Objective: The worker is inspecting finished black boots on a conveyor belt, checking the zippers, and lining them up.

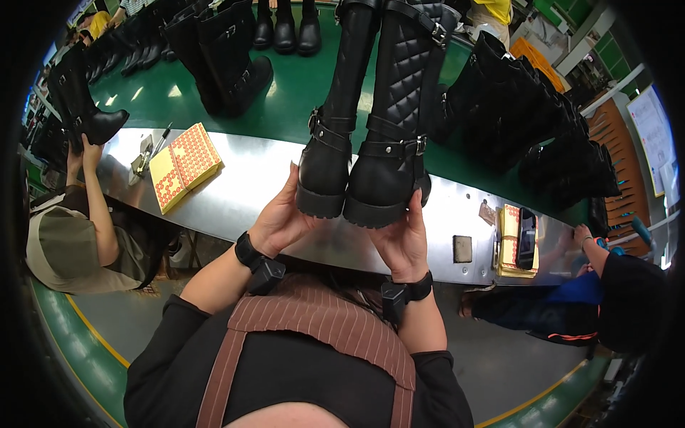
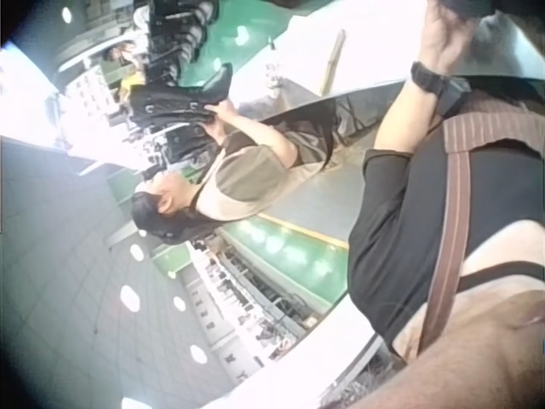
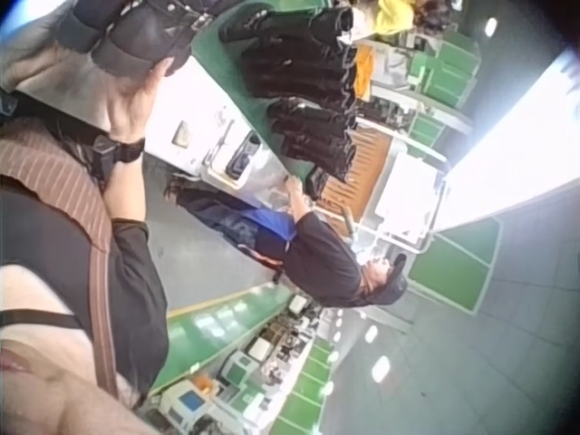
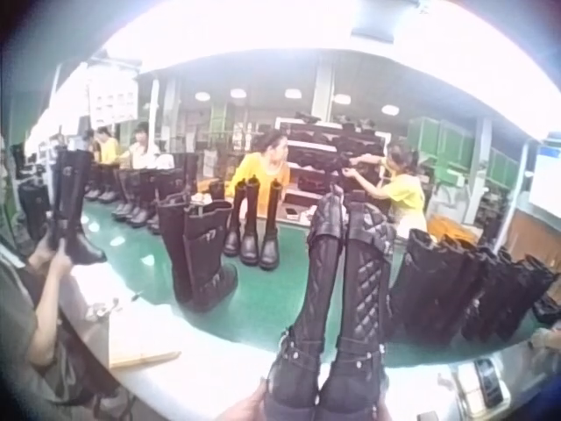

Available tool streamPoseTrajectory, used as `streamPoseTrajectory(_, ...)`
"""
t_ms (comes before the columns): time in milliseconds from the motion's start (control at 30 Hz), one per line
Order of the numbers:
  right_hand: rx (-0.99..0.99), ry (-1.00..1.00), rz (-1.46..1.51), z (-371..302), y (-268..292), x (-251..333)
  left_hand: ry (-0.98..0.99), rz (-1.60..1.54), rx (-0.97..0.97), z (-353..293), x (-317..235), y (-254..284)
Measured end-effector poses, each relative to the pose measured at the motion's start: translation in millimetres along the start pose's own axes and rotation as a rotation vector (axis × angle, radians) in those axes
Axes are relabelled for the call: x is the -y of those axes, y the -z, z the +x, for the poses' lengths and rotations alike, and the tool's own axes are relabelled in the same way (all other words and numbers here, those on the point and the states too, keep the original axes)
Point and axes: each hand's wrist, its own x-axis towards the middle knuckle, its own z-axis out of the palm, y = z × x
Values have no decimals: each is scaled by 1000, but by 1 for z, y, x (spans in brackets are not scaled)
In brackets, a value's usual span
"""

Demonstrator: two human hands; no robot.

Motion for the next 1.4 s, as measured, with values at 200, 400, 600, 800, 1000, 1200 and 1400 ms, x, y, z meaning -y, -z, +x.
streamPoseTrajectory(200,137,-211,298,7,2,-3,96,-213,78,4,8,-2)
streamPoseTrajectory(400,235,-142,-212,-3,12,0,167,-221,144,1,3,3)
streamPoseTrajectory(600,-91,297,-1220,-3,16,3,102,-350,105,2,-3,-4)
streamPoseTrajectory(800,484,381,-1222,-5,-24,57,257,-274,104,1,-4,2)
streamPoseTrajectory(1000,708,118,-1262,5,-58,60,421,-66,172,9,-2,8)
streamPoseTrajectory(1200,80,155,-1104,30,-89,50,368,343,-118,42,-64,38)
streamPoseTrajectory(1400,-92,228,-1170,202,-86,71,-33,96,-184,64,-116,105)
